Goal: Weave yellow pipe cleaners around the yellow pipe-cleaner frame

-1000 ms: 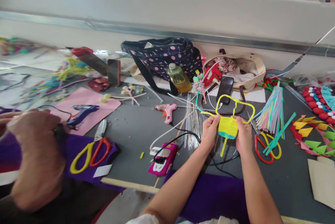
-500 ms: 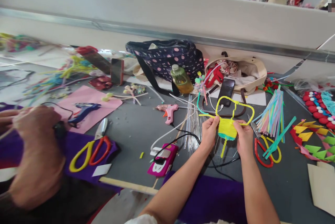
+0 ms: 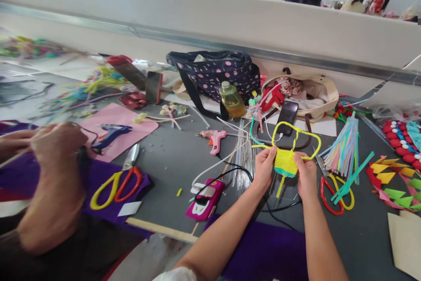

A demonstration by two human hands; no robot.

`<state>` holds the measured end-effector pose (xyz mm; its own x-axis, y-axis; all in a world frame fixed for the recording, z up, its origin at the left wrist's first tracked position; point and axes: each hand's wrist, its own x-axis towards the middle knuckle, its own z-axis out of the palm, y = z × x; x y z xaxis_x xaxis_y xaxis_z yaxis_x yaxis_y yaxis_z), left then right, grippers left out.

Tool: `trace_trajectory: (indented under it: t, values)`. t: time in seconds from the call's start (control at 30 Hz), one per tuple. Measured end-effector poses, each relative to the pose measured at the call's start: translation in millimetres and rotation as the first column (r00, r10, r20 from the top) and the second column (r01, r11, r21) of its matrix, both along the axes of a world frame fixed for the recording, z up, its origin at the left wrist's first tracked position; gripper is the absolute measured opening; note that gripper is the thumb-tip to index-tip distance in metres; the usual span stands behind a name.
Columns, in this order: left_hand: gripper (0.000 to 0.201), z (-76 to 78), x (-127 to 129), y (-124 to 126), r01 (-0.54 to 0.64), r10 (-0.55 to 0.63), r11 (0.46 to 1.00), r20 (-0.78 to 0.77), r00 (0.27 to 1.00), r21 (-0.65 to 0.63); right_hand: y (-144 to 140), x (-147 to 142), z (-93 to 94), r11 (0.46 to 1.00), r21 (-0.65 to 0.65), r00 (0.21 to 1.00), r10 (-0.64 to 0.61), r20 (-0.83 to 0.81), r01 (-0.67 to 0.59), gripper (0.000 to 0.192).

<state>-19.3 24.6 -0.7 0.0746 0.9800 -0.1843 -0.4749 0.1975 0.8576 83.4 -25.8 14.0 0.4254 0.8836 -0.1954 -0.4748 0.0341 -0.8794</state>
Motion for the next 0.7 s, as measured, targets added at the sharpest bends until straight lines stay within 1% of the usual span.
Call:
trace_trajectory:
  t: [0.07, 0.17, 0.27, 0.37, 0.43, 0.5, 0.6, 0.7]
  values:
    - [0.043, -1.3, 1.2, -1.4, 0.029, -0.029, 1.000, 0.004, 1.000, 0.004, -0.4, -2.3, -0.1, 1.000, -0.008, 1.000, 0.001, -0.008, -0.001, 0.032]
    - [0.045, -2.5, 1.8, -3.0, 0.078, -0.078, 0.996, -0.024, 0.997, 0.030, -0.9, -4.2, -1.6, 0.997, -0.051, 0.998, -0.061, 0.000, 0.060, 0.032]
    - [0.047, -1.6, -0.9, -3.1, 0.111, -0.095, 0.988, -0.150, 0.984, 0.107, -0.9, -4.6, -2.7, 0.989, -0.076, 0.991, -0.126, 0.043, 0.129, 0.032]
    - [0.047, 1.4, -5.1, -2.5, 0.107, -0.027, 0.966, -0.317, 0.948, 0.237, -0.9, -5.5, -3.0, 0.983, -0.061, 0.982, -0.166, 0.086, 0.172, 0.031]
    - [0.046, 3.5, -6.6, -2.4, 0.096, 0.026, 0.948, -0.375, 0.927, 0.303, -1.0, -6.0, -3.3, 0.979, -0.052, 0.976, -0.190, 0.109, 0.196, 0.031]
    - [0.045, 5.0, -5.9, -2.7, 0.097, 0.020, 0.947, -0.358, 0.934, 0.307, -0.8, -5.9, -4.1, 0.974, -0.055, 0.970, -0.213, 0.121, 0.221, 0.030]
    - [0.044, 5.4, -2.0, -3.6, 0.118, -0.065, 0.967, -0.229, 0.971, 0.227, 0.0, -4.8, -5.7, 0.969, -0.073, 0.968, -0.230, 0.101, 0.238, 0.030]
    - [0.045, 4.5, 1.9, -4.6, 0.105, -0.086, 0.983, -0.127, 0.988, 0.151, 0.7, -4.7, -5.9, 0.972, -0.077, 0.974, -0.216, 0.074, 0.222, 0.030]
